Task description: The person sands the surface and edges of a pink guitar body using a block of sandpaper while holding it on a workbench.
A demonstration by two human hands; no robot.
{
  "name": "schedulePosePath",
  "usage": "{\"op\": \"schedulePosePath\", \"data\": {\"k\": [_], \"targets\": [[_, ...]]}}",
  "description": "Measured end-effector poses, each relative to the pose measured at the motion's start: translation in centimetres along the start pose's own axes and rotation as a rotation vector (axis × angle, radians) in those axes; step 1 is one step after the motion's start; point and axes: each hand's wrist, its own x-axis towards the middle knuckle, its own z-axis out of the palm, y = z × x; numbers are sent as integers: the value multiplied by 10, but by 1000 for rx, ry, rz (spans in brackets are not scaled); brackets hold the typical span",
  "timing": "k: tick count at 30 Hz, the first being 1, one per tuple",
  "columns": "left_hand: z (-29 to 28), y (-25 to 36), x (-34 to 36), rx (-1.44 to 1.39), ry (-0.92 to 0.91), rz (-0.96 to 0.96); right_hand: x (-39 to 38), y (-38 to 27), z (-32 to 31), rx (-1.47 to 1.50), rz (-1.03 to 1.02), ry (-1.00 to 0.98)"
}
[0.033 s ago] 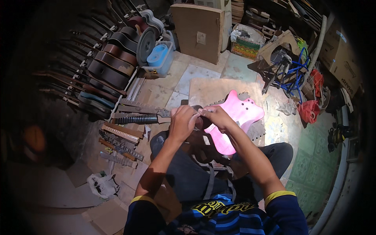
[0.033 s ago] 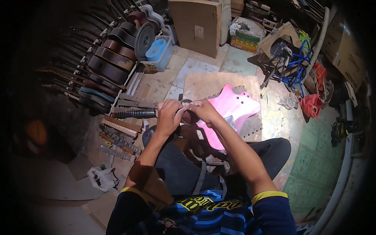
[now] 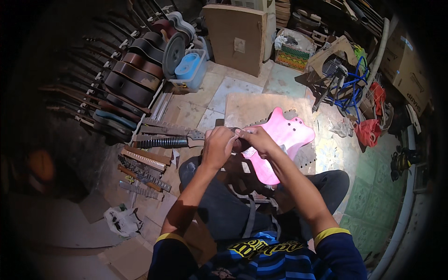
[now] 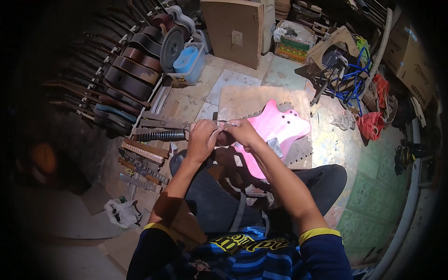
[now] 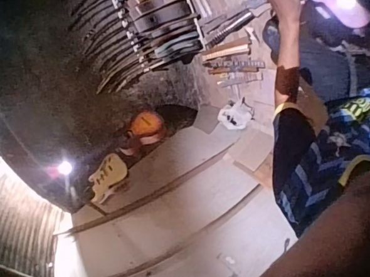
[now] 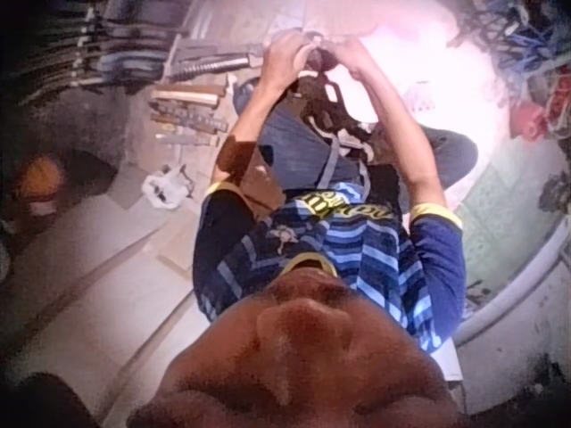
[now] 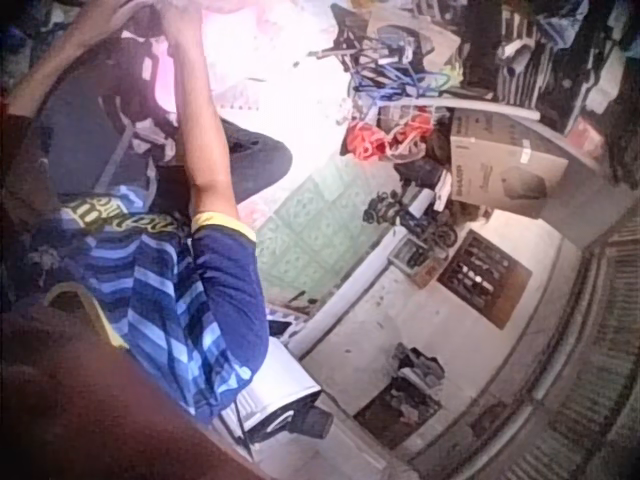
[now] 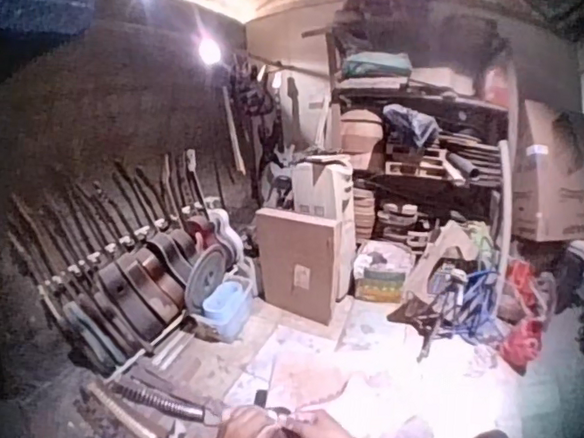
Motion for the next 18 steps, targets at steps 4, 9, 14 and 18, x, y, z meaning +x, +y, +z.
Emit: {"op": "schedulePosePath", "data": {"k": [4,9,14,18], "targets": [[4,-24,-10,86,-13,20,5,-20,27,-117,221,138],[5,-46,-21,154,12,-22,54,22,43,-306,267,218],[12,-45,-28,141,-69,11,104,61,33,-643,298,416],[11,-57,-41,157,-13,-65,110,65,40,-628,351,506]]}}
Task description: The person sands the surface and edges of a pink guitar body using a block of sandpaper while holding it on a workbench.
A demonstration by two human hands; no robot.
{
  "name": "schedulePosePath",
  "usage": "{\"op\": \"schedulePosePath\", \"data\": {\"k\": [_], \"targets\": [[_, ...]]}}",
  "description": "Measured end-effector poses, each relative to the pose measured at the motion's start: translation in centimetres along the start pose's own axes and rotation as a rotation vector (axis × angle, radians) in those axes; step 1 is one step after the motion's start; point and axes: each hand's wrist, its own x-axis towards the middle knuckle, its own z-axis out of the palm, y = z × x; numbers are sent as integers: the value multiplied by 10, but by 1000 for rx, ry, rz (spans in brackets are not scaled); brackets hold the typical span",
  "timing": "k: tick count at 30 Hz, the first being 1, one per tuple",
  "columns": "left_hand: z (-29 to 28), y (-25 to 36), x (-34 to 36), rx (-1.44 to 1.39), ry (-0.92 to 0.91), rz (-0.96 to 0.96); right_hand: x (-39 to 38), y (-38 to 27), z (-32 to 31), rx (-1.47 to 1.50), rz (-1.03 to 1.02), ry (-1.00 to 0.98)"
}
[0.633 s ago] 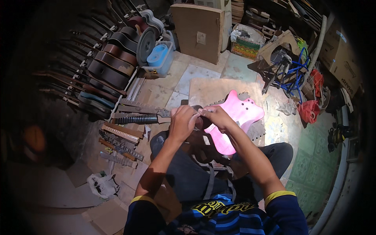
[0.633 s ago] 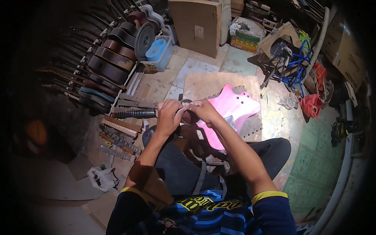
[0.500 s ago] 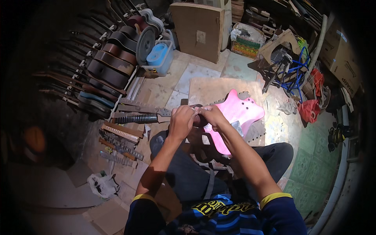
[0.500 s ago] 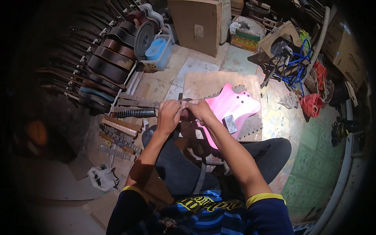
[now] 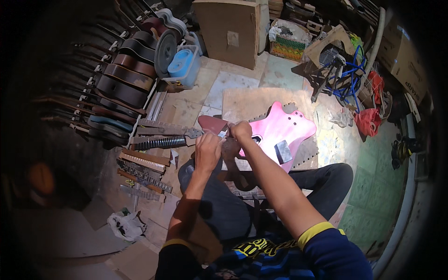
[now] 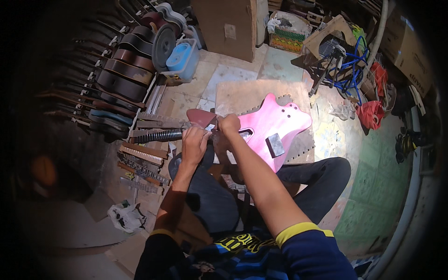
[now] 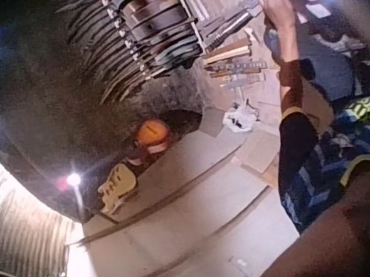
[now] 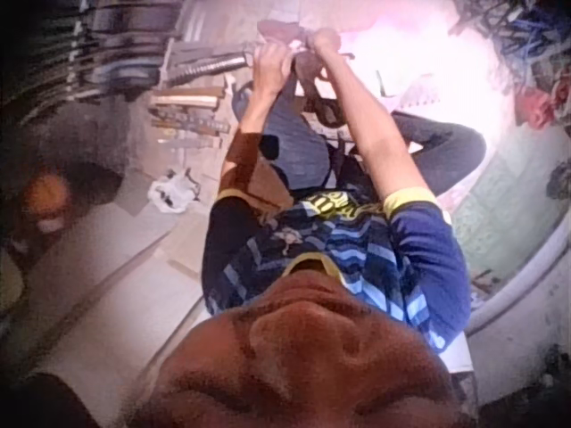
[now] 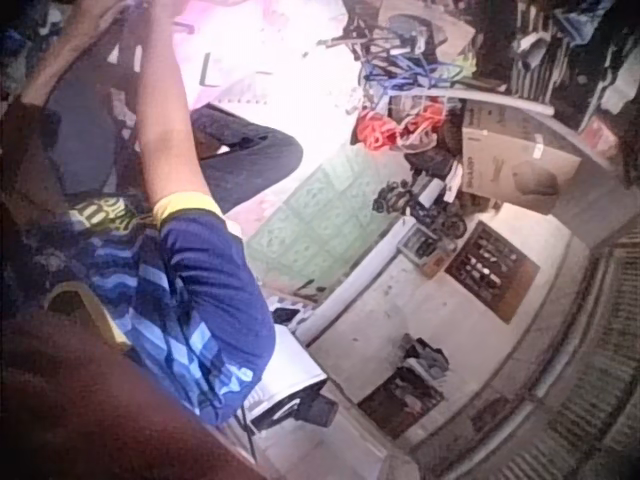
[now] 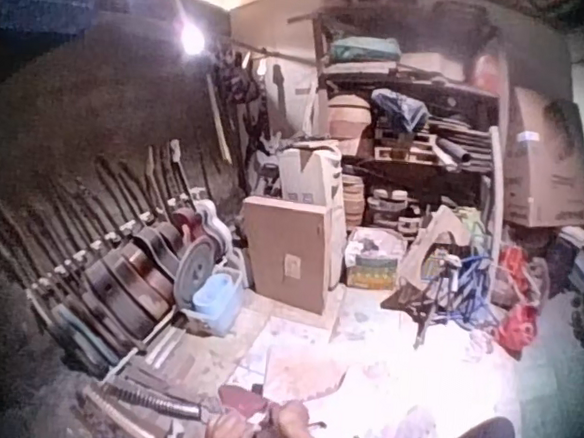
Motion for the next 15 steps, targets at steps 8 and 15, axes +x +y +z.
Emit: {"op": "schedulePosePath", "data": {"k": [8,15], "targets": [[7,-9,-4,-91,88,-142,34,-3,4,241,240,147],[-26,-55,-14,-183,485,-500,109,61,-73,412,347,520]]}}
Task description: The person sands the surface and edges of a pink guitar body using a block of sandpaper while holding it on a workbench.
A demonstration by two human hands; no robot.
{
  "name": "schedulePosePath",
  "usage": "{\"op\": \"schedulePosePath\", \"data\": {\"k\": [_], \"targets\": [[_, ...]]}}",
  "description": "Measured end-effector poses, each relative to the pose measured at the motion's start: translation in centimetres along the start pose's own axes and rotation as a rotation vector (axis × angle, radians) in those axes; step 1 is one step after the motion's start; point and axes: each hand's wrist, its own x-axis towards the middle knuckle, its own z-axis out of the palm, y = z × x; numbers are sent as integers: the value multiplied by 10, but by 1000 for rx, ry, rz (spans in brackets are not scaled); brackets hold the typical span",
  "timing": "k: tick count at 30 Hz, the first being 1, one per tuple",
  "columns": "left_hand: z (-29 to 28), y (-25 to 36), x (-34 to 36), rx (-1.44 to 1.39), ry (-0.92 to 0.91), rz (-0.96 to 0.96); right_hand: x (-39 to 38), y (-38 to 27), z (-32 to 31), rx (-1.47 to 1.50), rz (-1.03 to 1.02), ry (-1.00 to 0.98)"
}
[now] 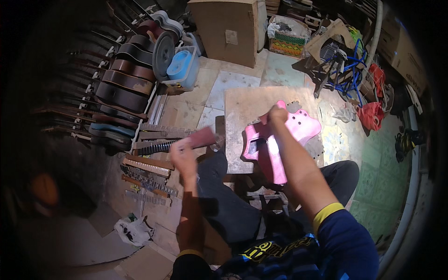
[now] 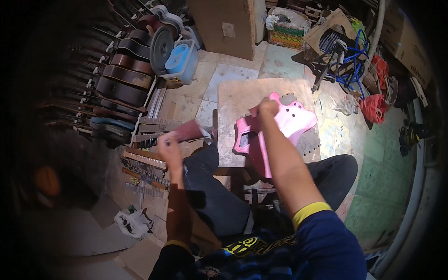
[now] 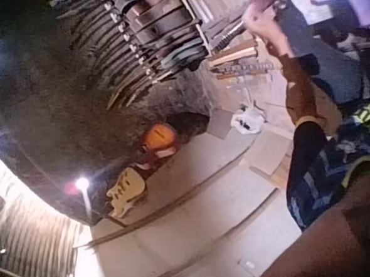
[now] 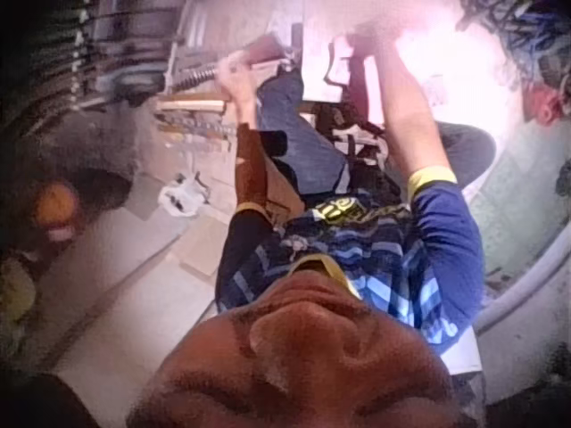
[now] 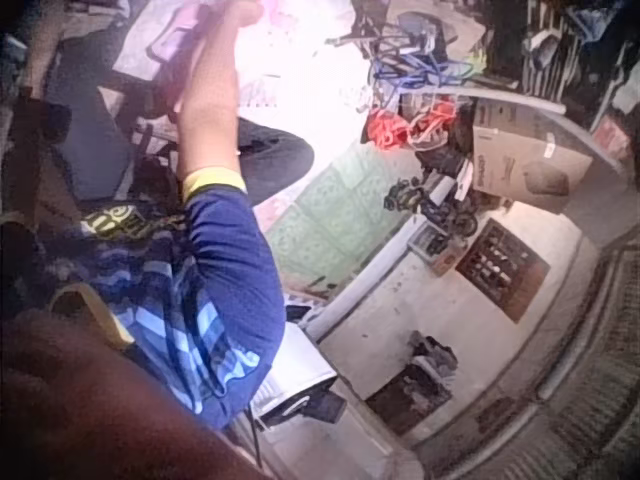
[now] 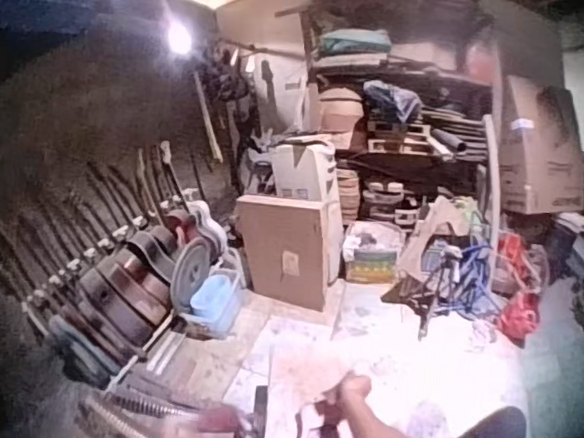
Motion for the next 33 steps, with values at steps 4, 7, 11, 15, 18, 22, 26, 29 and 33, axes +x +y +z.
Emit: {"op": "schedulePosePath", "data": {"k": [4,7,11,15,18,22,26,29,33], "targets": [[-26,-46,26,123,17,-173,23,15,-44,466,-96,-130],[-28,-57,48,189,-18,-354,-8,21,-63,861,-36,-118],[25,-49,36,541,-68,17,-35,36,-80,893,-128,-425],[116,60,-23,92,-826,-106,-82,20,-90,869,-151,-559],[137,56,-46,-47,-834,-142,-85,16,-79,913,-95,-535],[132,7,-46,280,-449,189,-60,25,-77,897,-39,-227],[91,-7,-29,508,-374,-36,-59,26,-100,1044,56,-191],[102,13,-47,269,-367,-16,-73,51,-95,864,-48,-337],[118,80,-80,-328,-779,-387,-121,56,-102,894,10,-439]]}}
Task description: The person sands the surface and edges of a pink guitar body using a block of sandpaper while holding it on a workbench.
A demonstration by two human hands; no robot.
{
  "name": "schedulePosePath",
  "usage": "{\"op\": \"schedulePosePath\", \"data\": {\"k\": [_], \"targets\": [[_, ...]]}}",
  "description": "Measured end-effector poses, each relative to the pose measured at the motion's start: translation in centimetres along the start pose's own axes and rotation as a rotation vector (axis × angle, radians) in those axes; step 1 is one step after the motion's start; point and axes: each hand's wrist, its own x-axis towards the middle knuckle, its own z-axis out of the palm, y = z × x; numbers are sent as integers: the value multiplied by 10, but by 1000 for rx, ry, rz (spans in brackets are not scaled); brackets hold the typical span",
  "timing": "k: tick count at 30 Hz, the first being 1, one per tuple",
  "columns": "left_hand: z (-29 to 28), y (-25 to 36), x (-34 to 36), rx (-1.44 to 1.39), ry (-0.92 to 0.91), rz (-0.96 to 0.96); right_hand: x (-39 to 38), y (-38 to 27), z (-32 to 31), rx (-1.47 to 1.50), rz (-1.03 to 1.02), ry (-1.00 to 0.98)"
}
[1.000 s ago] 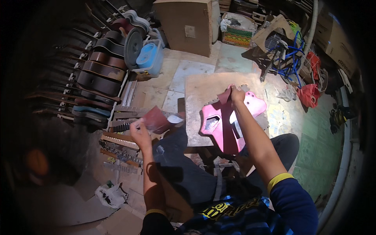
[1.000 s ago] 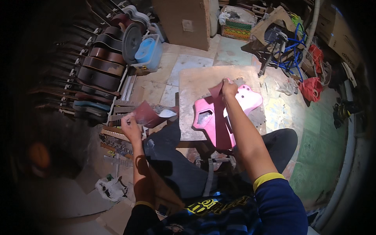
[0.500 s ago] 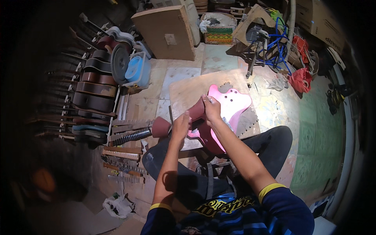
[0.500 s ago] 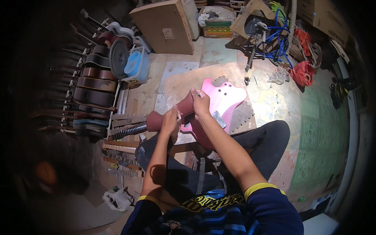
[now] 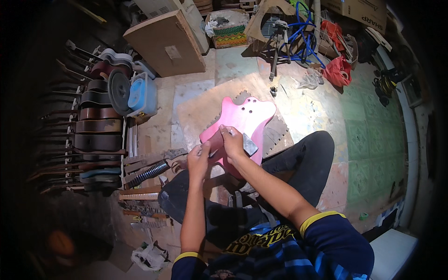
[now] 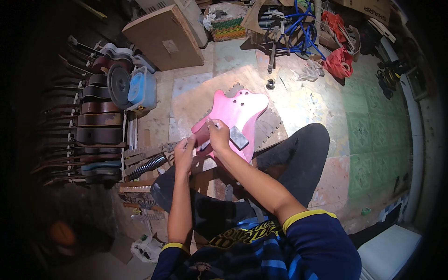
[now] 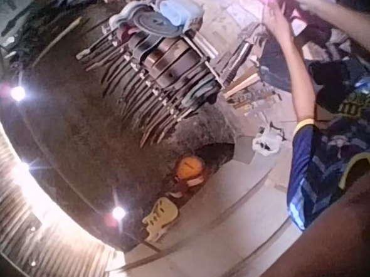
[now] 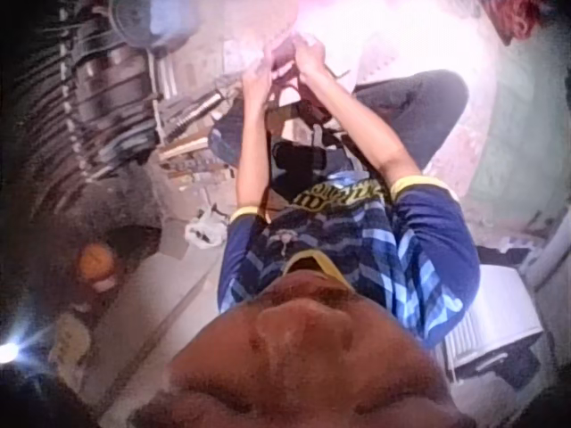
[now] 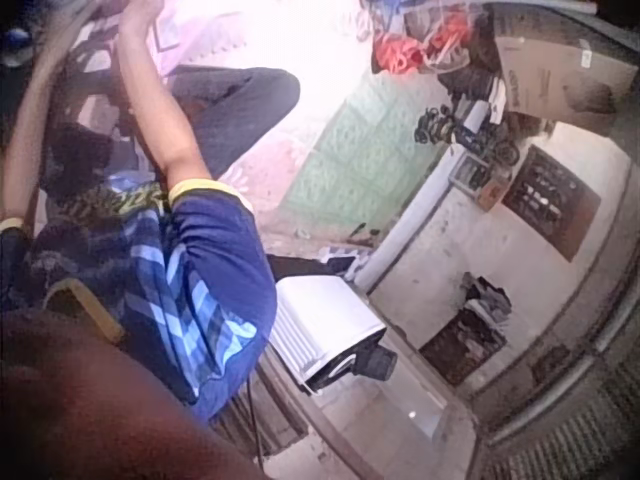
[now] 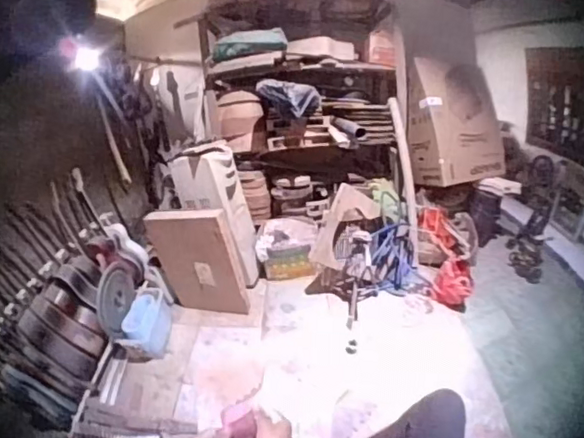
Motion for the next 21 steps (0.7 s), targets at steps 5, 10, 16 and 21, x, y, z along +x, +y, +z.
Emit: {"op": "schedulePosePath", "data": {"k": [5,10,16,21], "targets": [[16,11,-10,-198,72,-58,13,-9,-74,-1004,-659,21],[24,7,-16,-290,44,-80,11,-16,-123,-1495,-409,-122],[34,6,-29,-447,-94,-171,2,-18,-127,-971,-325,-164],[56,-2,-37,-398,-201,-185,-12,-18,-124,-884,-275,-361]]}}
